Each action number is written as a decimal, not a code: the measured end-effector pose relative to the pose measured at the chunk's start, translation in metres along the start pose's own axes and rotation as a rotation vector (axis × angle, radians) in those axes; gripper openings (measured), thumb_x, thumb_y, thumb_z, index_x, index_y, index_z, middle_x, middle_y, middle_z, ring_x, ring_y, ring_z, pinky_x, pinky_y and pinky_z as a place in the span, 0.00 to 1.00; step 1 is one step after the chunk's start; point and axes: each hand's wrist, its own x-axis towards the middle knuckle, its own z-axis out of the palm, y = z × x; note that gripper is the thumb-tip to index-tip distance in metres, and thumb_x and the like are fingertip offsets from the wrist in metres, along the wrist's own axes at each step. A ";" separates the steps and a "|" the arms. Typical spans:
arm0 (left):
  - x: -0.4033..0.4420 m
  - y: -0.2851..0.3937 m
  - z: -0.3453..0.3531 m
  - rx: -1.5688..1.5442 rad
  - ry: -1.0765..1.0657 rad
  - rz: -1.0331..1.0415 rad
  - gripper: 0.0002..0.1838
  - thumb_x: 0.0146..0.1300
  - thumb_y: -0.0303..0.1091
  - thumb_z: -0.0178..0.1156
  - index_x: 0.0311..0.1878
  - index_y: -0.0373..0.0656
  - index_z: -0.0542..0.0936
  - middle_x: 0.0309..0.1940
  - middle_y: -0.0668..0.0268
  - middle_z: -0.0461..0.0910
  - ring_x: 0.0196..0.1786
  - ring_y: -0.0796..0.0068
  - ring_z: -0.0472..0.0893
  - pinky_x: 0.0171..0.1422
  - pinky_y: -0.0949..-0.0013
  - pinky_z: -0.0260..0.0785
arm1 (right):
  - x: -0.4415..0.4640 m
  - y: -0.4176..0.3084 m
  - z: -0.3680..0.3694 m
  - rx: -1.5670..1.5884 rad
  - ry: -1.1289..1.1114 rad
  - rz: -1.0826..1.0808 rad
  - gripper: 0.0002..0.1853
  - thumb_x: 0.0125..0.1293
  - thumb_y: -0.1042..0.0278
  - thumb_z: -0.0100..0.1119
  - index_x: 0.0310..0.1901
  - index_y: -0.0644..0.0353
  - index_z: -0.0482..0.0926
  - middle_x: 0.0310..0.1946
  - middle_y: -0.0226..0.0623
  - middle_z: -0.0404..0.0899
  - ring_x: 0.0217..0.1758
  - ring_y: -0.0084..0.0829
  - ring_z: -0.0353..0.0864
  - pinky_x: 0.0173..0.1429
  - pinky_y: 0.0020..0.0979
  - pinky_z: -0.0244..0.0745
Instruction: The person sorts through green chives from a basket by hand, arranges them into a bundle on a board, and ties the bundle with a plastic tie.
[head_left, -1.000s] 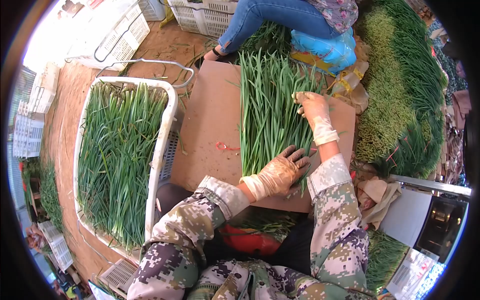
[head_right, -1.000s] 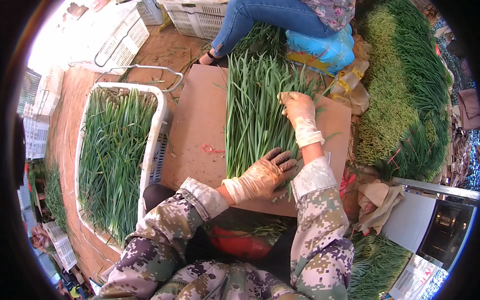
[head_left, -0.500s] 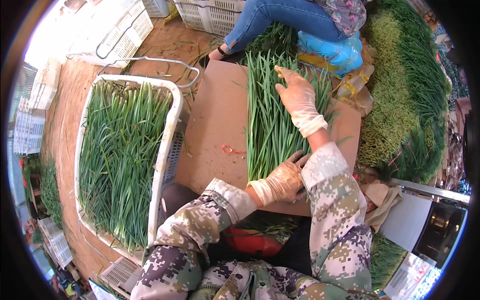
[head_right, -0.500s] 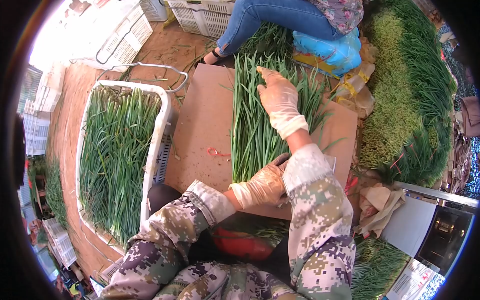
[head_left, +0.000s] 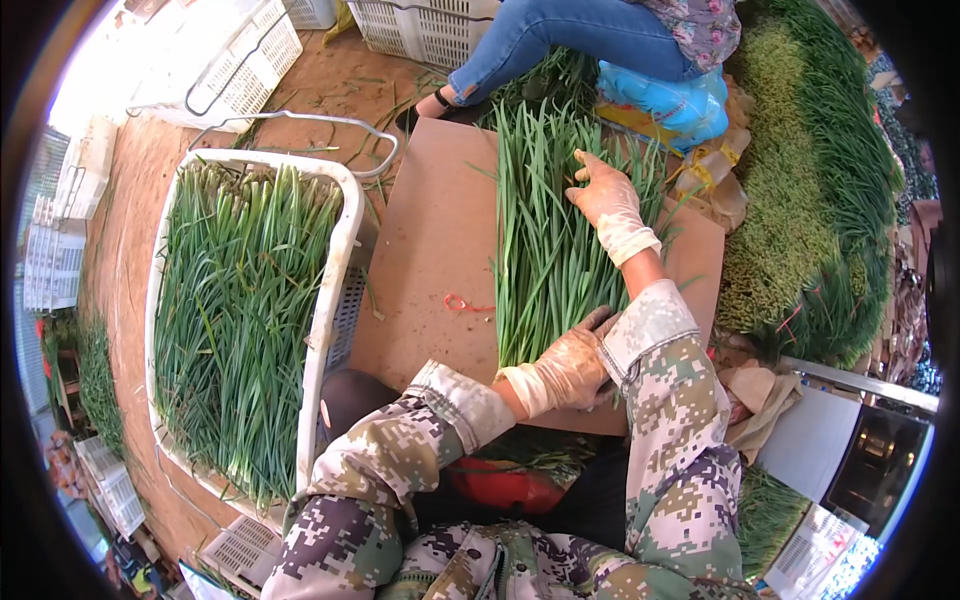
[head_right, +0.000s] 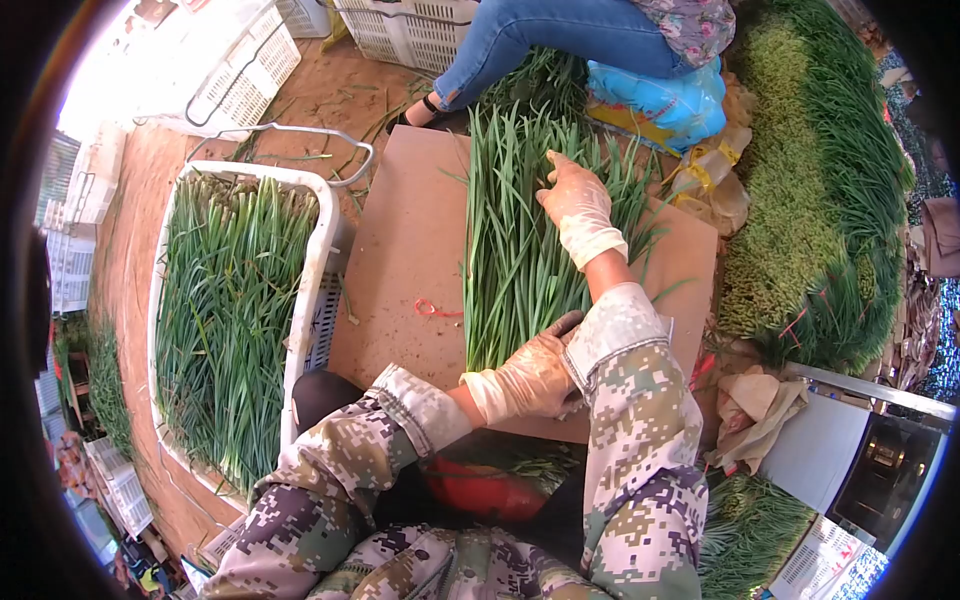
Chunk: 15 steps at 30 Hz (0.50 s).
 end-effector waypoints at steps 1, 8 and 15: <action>0.000 0.000 0.000 -0.023 0.023 0.010 0.38 0.49 0.48 0.63 0.65 0.45 0.70 0.68 0.55 0.68 0.73 0.51 0.63 0.80 0.44 0.46 | -0.001 -0.002 0.001 0.000 -0.002 0.000 0.35 0.60 0.67 0.68 0.69 0.52 0.67 0.57 0.35 0.81 0.60 0.40 0.79 0.63 0.39 0.73; -0.002 -0.001 0.000 -0.053 0.037 -0.006 0.37 0.50 0.48 0.63 0.66 0.46 0.71 0.68 0.56 0.68 0.72 0.51 0.64 0.80 0.44 0.46 | 0.009 0.012 0.013 0.176 0.120 0.079 0.22 0.62 0.68 0.65 0.59 0.59 0.78 0.43 0.38 0.86 0.38 0.32 0.85 0.44 0.32 0.78; -0.001 0.002 -0.006 0.053 -0.084 -0.040 0.37 0.51 0.48 0.63 0.65 0.43 0.71 0.68 0.50 0.67 0.73 0.47 0.62 0.79 0.44 0.48 | 0.000 0.028 0.001 0.618 0.141 0.195 0.13 0.67 0.66 0.61 0.49 0.64 0.83 0.34 0.37 0.86 0.22 0.23 0.82 0.28 0.27 0.75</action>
